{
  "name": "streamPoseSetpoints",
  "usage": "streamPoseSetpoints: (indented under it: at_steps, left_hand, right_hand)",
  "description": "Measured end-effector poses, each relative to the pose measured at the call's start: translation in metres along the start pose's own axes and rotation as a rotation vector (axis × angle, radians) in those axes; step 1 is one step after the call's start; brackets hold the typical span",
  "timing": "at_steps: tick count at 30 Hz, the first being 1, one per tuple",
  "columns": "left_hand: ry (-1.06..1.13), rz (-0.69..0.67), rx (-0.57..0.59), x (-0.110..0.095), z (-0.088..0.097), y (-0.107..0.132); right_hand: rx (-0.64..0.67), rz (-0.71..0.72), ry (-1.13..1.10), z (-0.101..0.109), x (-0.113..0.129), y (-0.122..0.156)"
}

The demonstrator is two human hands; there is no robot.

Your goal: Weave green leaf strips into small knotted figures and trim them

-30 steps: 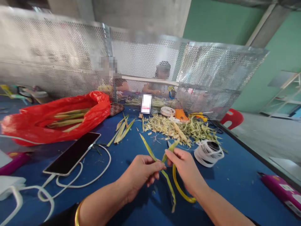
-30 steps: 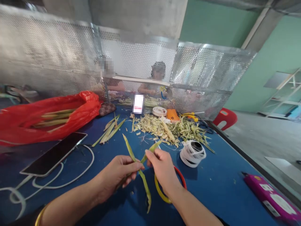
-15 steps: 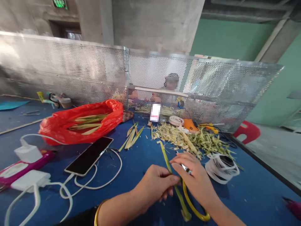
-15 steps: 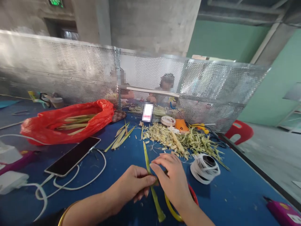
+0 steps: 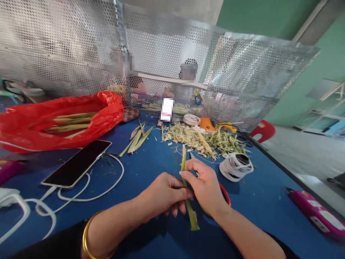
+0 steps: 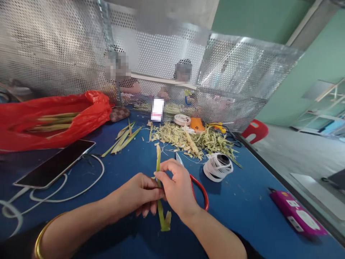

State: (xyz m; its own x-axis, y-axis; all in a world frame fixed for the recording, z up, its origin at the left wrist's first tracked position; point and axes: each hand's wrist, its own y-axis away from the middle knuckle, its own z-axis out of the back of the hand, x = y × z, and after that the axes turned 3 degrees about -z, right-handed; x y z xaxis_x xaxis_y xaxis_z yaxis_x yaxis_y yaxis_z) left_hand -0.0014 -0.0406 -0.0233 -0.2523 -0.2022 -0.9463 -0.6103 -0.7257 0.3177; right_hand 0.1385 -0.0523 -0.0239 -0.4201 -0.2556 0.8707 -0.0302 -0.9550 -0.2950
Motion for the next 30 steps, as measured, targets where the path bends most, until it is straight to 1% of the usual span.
streamPoseSetpoints:
  at_steps: [3,6,7,8,9,10,11,12,13,15,16,17,18,21,23,25,27,30]
  left_hand:
    - [0.049,0.008,-0.021,0.000,-0.001,0.000]
    - [0.193,-0.026,-0.116,0.000,-0.001,-0.003]
    - [0.255,-0.043,-0.157,-0.001,0.001,-0.003]
    - [0.316,-0.058,-0.196,-0.002,0.003,-0.003]
    - [0.370,-0.065,-0.229,-0.004,0.005,-0.003]
    - [0.414,-0.067,-0.253,-0.006,0.008,-0.002]
    - [0.446,-0.065,-0.267,-0.008,0.010,-0.002]
    - [0.463,-0.064,-0.274,-0.009,0.011,-0.001]
    - [0.466,-0.063,-0.275,-0.009,0.012,0.000]
    - [0.447,-0.060,-0.264,-0.008,0.011,0.000]
    - [0.433,-0.056,-0.252,-0.006,0.010,0.000]
    - [0.418,-0.048,-0.235,-0.005,0.008,-0.001]
    - [0.403,-0.035,-0.218,-0.003,0.006,-0.001]
    - [0.351,-0.012,-0.172,0.001,0.003,-0.003]
    - [0.307,-0.017,-0.142,0.001,0.002,-0.003]
    - [0.269,-0.022,-0.118,0.001,0.002,-0.003]
    - [0.258,-0.030,-0.122,0.000,0.003,-0.002]
    - [0.329,-0.064,-0.171,-0.001,0.005,-0.001]
  right_hand:
    - [-0.051,0.102,0.102,-0.003,-0.005,-0.002]
    - [-0.126,0.277,0.255,0.006,-0.008,-0.006]
    - [-0.177,0.306,0.278,0.010,-0.008,-0.007]
    - [-0.238,0.305,0.277,0.016,-0.008,-0.008]
    - [-0.293,0.270,0.257,0.020,-0.008,-0.009]
    - [-0.329,0.204,0.222,0.024,-0.007,-0.009]
    - [-0.332,0.115,0.173,0.027,-0.007,-0.009]
    - [-0.294,0.014,0.113,0.028,-0.007,-0.009]
    - [-0.219,-0.085,0.043,0.028,-0.007,-0.009]
    - [-0.021,-0.260,-0.116,0.023,-0.008,-0.009]
    - [0.059,-0.318,-0.203,0.019,-0.008,-0.008]
    - [0.109,-0.361,-0.286,0.015,-0.008,-0.008]
    - [0.123,-0.395,-0.356,0.012,-0.008,-0.007]
    - [0.042,-0.441,-0.468,0.003,-0.007,-0.004]
    - [-0.016,-0.445,-0.474,0.000,-0.007,-0.002]
    - [-0.065,-0.418,-0.456,-0.002,-0.007,-0.001]
    - [-0.077,-0.399,-0.416,-0.002,-0.009,-0.003]
    - [-0.033,-0.338,-0.281,0.006,-0.011,-0.007]
